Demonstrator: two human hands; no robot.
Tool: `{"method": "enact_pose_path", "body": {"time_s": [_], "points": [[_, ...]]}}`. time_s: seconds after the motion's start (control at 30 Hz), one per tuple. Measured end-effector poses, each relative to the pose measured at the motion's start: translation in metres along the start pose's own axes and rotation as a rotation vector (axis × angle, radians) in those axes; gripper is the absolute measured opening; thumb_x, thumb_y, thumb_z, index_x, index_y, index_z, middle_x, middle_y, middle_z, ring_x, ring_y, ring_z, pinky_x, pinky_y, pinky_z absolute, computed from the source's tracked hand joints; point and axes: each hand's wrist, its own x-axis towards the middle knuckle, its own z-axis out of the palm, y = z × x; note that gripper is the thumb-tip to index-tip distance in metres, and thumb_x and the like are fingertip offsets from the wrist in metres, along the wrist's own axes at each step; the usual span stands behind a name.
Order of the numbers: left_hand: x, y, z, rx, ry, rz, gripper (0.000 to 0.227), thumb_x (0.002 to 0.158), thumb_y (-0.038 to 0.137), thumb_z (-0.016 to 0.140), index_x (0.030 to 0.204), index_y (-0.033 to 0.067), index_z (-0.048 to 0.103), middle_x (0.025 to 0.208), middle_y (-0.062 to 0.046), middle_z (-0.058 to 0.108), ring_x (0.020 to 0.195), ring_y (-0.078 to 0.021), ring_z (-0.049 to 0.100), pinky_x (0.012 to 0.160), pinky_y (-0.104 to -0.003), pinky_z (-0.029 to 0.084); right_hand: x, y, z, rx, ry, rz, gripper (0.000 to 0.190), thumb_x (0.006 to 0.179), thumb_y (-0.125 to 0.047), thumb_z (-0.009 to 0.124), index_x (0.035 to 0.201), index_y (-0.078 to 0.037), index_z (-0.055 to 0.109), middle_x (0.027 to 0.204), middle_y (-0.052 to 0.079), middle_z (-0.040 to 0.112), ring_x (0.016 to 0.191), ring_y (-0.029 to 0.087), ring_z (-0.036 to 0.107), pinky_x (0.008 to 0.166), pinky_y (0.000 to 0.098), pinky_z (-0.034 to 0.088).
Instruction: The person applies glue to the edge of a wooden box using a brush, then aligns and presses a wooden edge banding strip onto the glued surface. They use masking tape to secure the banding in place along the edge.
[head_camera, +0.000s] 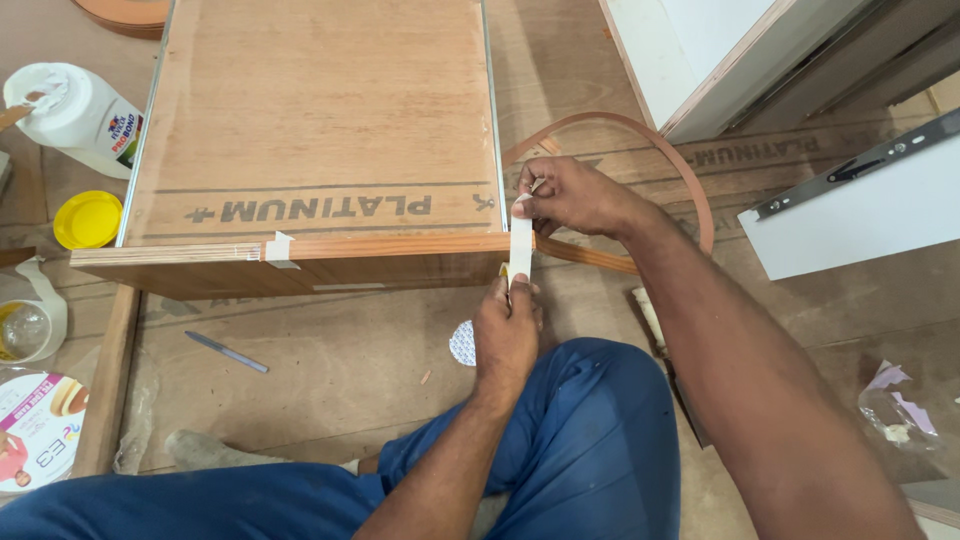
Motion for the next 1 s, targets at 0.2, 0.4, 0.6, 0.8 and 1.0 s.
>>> {"method": "enact_pose_path", "body": {"time_s": [0.2, 0.4, 0.6, 0.8, 1.0], "points": [[0.014, -0.011, 0.003, 0.021, -0.001, -0.023, 0.036, 0.105, 0.03, 0.048, 0.091, 0.002, 0.065, 0.056, -0.002, 0.056, 0.048, -0.0105, 0.054, 0.046, -0.031, 0.043, 0.018, 0.013, -0.006, 0.025, -0.142, 0.048, 0.021, 0.089, -0.019, 0.078, 0.095, -0.006, 0.063, 0.084, 0.005, 0.072, 0.077, 0.013, 0.071, 0.068, 0.0309, 0.062], [0.025, -0.022, 0.01, -0.008, 0.016, -0.083, 0.042, 0.106, 0.034, 0.049, 0.089, 0.0, 0.065, 0.053, -0.002, 0.054, 0.045, -0.0109, 0.053, 0.043, -0.031, 0.041, 0.038, 0.036, -0.01, 0.013, -0.36, 0.223, 0.021, 0.09, -0.026, 0.076, 0.097, -0.011, 0.064, 0.092, -0.001, 0.067, 0.087, 0.012, 0.062, 0.07, 0.0335, 0.05], [0.033, -0.03, 0.016, -0.122, 0.018, -0.137, 0.043, 0.106, 0.036, 0.051, 0.09, -0.0015, 0.064, 0.055, 0.0, 0.05, 0.044, -0.0094, 0.047, 0.041, -0.03, 0.036, 0.048, 0.045, -0.007, -0.006, -0.45, 0.401, 0.03, 0.088, -0.036, 0.075, 0.107, -0.015, 0.068, 0.106, 0.0, 0.068, 0.103, 0.016, 0.056, 0.088, 0.0381, 0.045], [0.036, -0.04, 0.019, -0.121, 0.018, -0.132, 0.045, 0.106, 0.038, 0.051, 0.091, -0.0016, 0.064, 0.056, 0.0, 0.052, 0.044, -0.0091, 0.048, 0.041, -0.029, 0.037, 0.047, 0.065, -0.001, 0.028, -0.412, 0.399, 0.047, 0.088, -0.038, 0.072, 0.129, -0.017, 0.063, 0.127, -0.002, 0.068, 0.126, 0.014, 0.056, 0.102, 0.0316, 0.047], [0.038, -0.044, 0.019, -0.178, -0.01, -0.108, 0.041, 0.106, 0.037, 0.051, 0.09, 0.0004, 0.063, 0.059, 0.001, 0.053, 0.046, -0.0091, 0.048, 0.042, -0.029, 0.038, 0.007, 0.051, 0.004, -0.048, 0.113, -0.12, 0.041, 0.1, -0.041, 0.062, 0.109, -0.004, 0.079, 0.106, 0.006, 0.079, 0.104, 0.018, 0.073, 0.095, 0.0329, 0.054]]}}
